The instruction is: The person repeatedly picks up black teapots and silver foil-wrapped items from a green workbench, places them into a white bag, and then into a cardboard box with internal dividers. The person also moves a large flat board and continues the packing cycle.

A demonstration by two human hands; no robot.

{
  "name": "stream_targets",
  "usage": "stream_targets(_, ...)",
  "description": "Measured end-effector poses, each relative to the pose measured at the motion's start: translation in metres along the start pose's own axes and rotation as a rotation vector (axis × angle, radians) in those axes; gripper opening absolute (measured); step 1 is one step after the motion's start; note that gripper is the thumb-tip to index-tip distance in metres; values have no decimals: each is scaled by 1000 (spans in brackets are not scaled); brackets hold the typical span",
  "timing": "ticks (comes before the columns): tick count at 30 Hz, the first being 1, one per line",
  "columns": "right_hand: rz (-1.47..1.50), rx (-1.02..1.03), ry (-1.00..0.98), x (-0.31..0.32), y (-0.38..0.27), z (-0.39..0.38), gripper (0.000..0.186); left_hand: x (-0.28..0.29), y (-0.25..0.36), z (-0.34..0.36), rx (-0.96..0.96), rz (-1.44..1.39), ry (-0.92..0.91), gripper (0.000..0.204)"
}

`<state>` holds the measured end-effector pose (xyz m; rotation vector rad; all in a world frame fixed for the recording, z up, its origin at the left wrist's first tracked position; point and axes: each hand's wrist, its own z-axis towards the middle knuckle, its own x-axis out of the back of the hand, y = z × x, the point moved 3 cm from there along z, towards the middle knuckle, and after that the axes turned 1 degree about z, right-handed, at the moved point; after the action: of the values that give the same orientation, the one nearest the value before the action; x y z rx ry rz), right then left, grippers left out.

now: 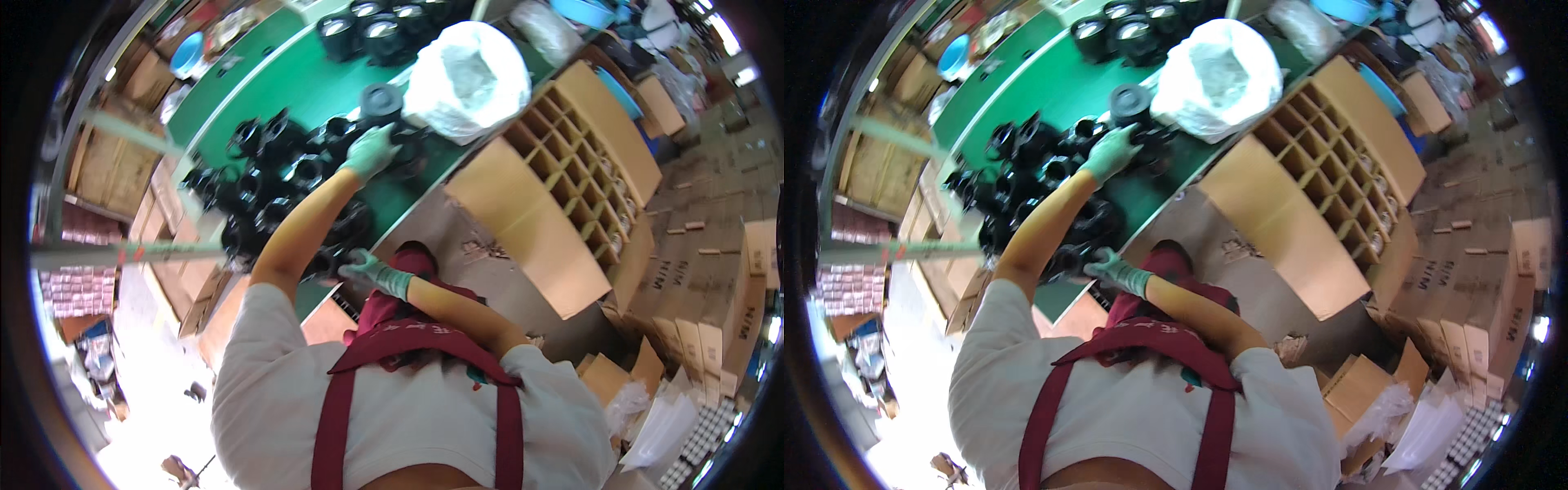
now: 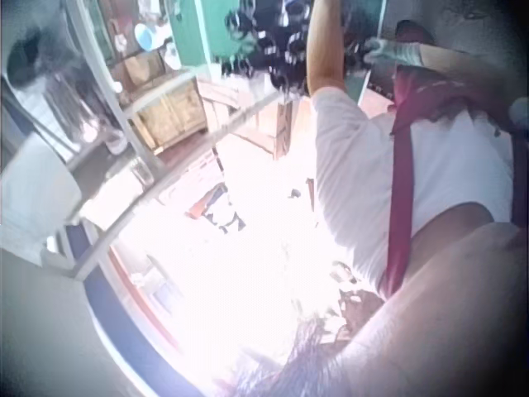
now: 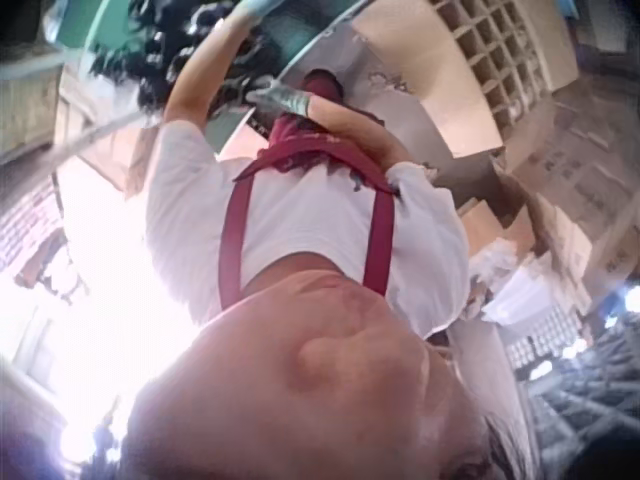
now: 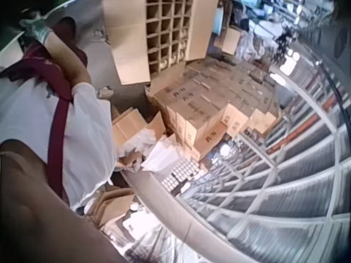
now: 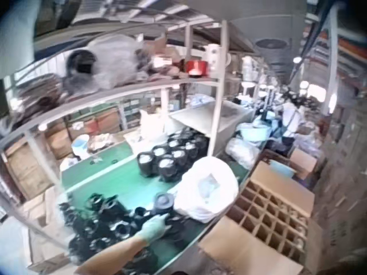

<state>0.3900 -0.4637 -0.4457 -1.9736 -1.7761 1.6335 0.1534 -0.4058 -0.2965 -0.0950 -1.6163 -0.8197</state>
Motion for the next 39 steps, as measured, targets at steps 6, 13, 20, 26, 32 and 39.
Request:
stream_targets(6,-531,234,191,94,-151,-123,34,-3,-16,11,-113,135,156,57)
stream_targets(13,-1530,41,1720,285,-222,-339,86,18,116,26,-399,-37,-38,57)
stream_targets(20,-1569,-594,1289,369,-191,-336,61,-120,207,80,-815,-68,-366,69)
stream_targets(26,-1602,-405,1248,370,-191,-342,38,-207,218,128,-857,303,-287,68)
stream_targets(32,-1653,-240,504,422,-180,-387,51,-255,198,148,-904,261,-188,54)
stream_targets(39,-1522,178,1753,562,-350,-459,26,-231,214,178,-690,164,-526,39)
